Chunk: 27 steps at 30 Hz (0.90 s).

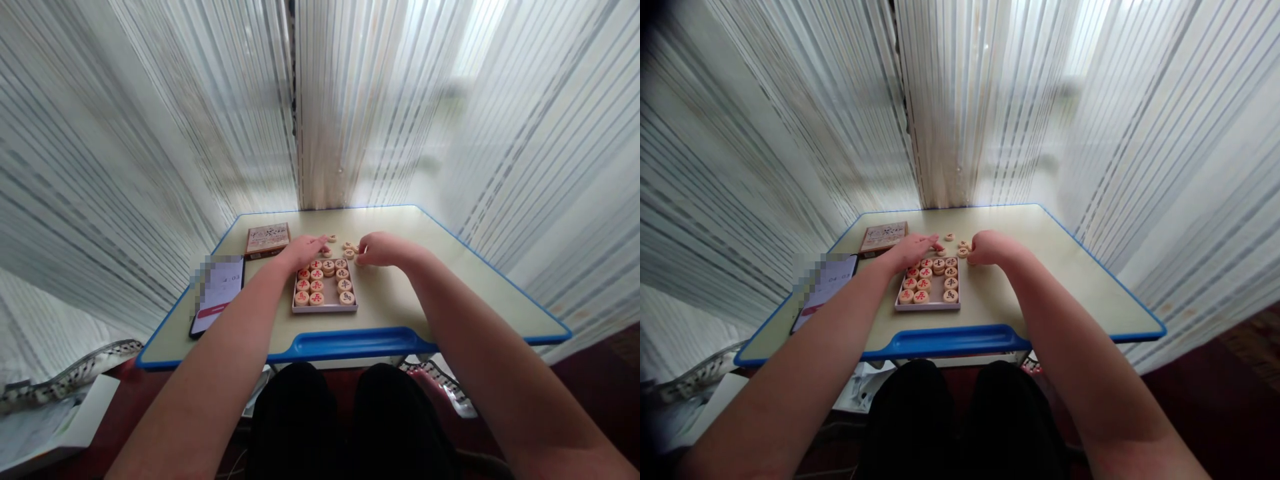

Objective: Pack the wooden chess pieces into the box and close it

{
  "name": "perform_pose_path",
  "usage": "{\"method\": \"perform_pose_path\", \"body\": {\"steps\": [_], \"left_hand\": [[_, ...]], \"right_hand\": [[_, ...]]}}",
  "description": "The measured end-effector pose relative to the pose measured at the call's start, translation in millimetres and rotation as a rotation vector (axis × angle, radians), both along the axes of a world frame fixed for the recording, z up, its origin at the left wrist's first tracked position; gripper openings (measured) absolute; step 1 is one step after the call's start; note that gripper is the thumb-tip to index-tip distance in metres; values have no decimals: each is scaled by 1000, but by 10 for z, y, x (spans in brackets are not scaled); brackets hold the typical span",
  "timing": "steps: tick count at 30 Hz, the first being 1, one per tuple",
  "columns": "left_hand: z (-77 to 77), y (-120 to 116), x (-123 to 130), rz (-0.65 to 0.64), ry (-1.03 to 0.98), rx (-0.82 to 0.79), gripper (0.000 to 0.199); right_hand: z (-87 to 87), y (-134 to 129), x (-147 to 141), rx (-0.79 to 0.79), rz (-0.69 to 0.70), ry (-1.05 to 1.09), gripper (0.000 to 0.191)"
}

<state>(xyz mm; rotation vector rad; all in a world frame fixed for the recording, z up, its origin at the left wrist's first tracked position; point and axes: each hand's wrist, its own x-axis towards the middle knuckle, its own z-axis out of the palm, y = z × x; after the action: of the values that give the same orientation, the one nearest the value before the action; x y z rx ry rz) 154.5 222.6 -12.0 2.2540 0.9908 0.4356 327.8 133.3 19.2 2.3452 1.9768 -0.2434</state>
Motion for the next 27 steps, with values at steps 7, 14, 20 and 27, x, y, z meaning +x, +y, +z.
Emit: {"method": "perform_pose_path", "body": {"steps": [7, 14, 20, 27], "left_hand": [[-9, 6, -8, 7, 3, -6, 56], [9, -11, 2, 4, 4, 19, 53], [20, -22, -4, -10, 36, 43, 52], [-20, 21, 9, -34, 21, 45, 52]], "right_hand": [[58, -62, -49, -15, 30, 34, 44], [1, -26, 37, -52, 170, 89, 45], [25, -53, 39, -27, 50, 63, 44], [-3, -11, 7, -35, 66, 6, 31]]}}
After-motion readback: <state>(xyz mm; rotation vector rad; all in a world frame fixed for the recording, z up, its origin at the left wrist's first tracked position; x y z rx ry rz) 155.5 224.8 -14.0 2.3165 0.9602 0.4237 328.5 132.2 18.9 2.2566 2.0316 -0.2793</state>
